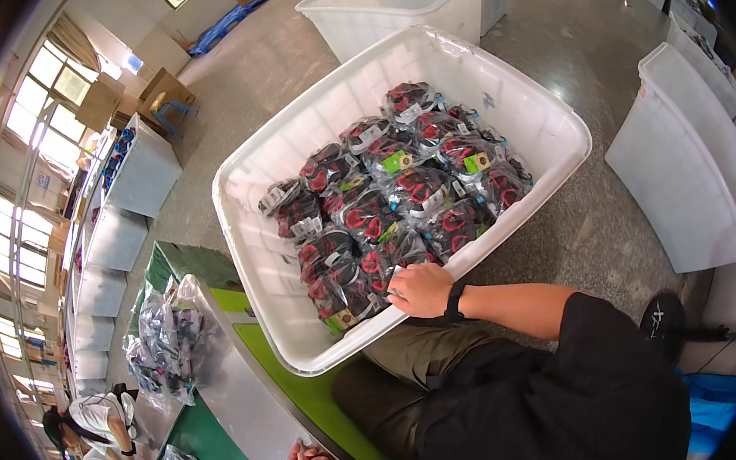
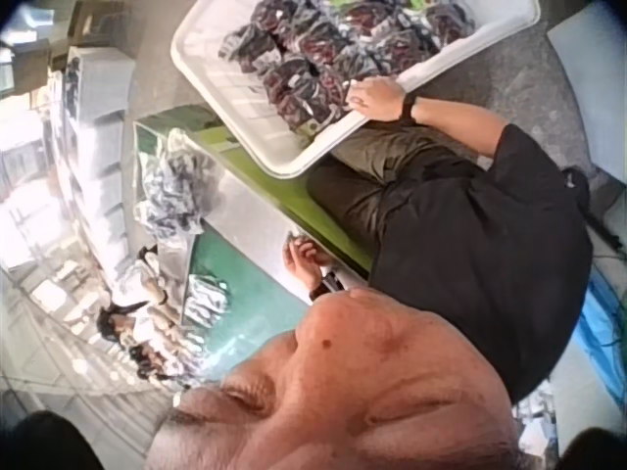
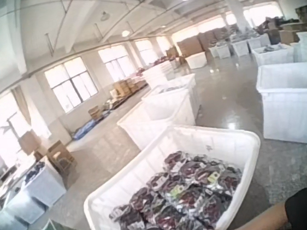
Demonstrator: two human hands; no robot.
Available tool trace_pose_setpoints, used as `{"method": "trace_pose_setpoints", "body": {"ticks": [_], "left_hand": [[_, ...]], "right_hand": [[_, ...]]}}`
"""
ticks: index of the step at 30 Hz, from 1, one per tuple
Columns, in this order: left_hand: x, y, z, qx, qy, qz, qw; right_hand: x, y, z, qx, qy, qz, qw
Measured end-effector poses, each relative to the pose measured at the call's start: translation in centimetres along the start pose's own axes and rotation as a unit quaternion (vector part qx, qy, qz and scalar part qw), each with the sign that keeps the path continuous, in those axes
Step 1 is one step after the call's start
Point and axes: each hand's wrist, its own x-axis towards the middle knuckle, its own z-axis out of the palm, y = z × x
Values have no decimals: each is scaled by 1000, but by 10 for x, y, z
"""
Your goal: The person repeatedly picks packaged footwear from a white bin and places them onto a green conveyor belt. The items are handled one at a time and moved along the belt by other workers. The process continues throughout the clip.
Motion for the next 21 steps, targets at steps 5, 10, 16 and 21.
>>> {"method": "trace_pose_setpoints", "body": {"ticks": [5,10,16,21], "left_hand": [[-5,-10,-1,31,-6,51,998],[-9,-21,-2,19,-12,100,995],[-10,-22,-2,13,-2,92,996],[-10,-23,-3,5,-11,111,994]], "right_hand": [[0,3,5,-24,11,-17,1000],[0,1,3,-20,32,-31,999],[1,-2,0,-20,33,-40,998],[1,-2,0,-30,23,-36,999]]}}
